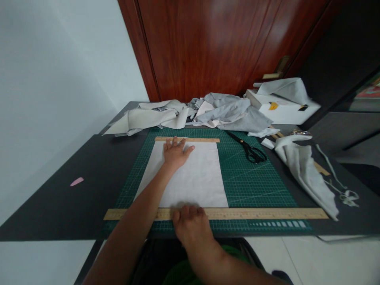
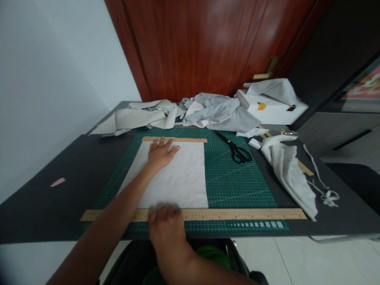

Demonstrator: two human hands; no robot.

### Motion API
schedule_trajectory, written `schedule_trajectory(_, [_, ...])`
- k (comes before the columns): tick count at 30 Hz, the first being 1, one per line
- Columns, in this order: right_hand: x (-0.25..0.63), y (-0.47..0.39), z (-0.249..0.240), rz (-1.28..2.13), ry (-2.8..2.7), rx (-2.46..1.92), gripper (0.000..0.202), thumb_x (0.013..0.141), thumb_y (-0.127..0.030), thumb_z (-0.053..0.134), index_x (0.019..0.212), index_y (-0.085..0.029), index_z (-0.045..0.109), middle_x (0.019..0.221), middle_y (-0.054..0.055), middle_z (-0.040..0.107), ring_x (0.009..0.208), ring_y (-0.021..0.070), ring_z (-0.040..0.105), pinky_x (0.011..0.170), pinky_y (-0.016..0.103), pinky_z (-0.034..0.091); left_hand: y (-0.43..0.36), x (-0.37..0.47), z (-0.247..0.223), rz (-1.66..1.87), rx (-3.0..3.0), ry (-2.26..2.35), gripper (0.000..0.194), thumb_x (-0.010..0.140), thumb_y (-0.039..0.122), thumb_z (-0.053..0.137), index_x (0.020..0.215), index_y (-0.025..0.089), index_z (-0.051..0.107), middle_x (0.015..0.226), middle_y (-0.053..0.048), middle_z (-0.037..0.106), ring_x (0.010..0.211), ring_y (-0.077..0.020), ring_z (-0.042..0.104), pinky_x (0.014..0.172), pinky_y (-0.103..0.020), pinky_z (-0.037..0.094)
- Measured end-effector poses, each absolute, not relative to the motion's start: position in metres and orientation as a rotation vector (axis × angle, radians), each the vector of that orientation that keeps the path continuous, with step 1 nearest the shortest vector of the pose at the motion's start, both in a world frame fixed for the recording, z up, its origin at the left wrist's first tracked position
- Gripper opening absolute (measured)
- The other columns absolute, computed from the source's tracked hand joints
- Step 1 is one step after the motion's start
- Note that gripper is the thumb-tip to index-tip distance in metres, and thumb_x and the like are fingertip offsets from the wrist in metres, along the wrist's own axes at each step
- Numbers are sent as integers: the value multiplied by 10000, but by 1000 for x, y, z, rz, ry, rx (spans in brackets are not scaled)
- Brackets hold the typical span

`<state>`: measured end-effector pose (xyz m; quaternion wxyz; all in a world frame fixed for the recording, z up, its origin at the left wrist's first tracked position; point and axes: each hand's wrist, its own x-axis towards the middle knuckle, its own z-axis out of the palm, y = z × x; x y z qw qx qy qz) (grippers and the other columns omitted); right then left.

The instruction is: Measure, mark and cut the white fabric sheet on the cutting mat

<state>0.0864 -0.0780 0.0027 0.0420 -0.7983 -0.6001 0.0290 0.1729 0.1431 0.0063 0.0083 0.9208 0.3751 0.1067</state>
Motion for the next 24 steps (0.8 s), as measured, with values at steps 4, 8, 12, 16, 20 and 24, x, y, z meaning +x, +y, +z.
schedule_trajectory(4, [86,-81,8,146,-1857,-2452,126,957,-69,554,969,-160,641,876,143,725,774,286,716,653,445,591,141,172,10,315,2882,1153,748,1009,756,306,1590,306,446,1677,-122,359,1543,-452,278,1226,-570,242])
schedule_trajectory(8, [86,-84,12,109,-1909,-2439,168,971,-60,493,1031,-157,616,891,131,711,794,294,709,656,452,587,138,171,15,334,2883,1149,739,1014,740,326,1582,286,458,1671,-127,369,1535,-455,295,1219,-567,258])
schedule_trajectory(12, [87,-87,17,154,-1930,-2450,158,969,-60,493,1025,-161,601,901,127,706,792,277,699,663,434,575,138,171,16,337,2876,1154,736,1016,733,327,1578,278,463,1668,-134,373,1533,-458,295,1218,-570,259])
schedule_trajectory(16, [88,-91,25,109,-1935,-2452,158,974,-66,491,1059,-161,585,933,135,697,841,289,695,683,442,572,139,172,15,336,2863,1159,754,1006,748,324,1576,276,466,1668,-142,369,1536,-468,283,1217,-580,257])
schedule_trajectory(20, [92,-90,33,242,-1984,-2444,167,996,-63,463,1050,-156,591,931,141,706,839,271,702,683,415,576,140,174,13,342,2861,1164,764,1003,753,315,1576,270,465,1668,-136,369,1535,-463,286,1225,-573,248])
schedule_trajectory(24, [92,-88,31,226,-1970,-2445,167,994,-66,464,1037,-153,600,920,144,706,824,279,703,673,425,580,140,174,12,349,2862,1160,758,1005,750,299,1572,276,467,1672,-127,366,1538,-460,277,1227,-573,239])
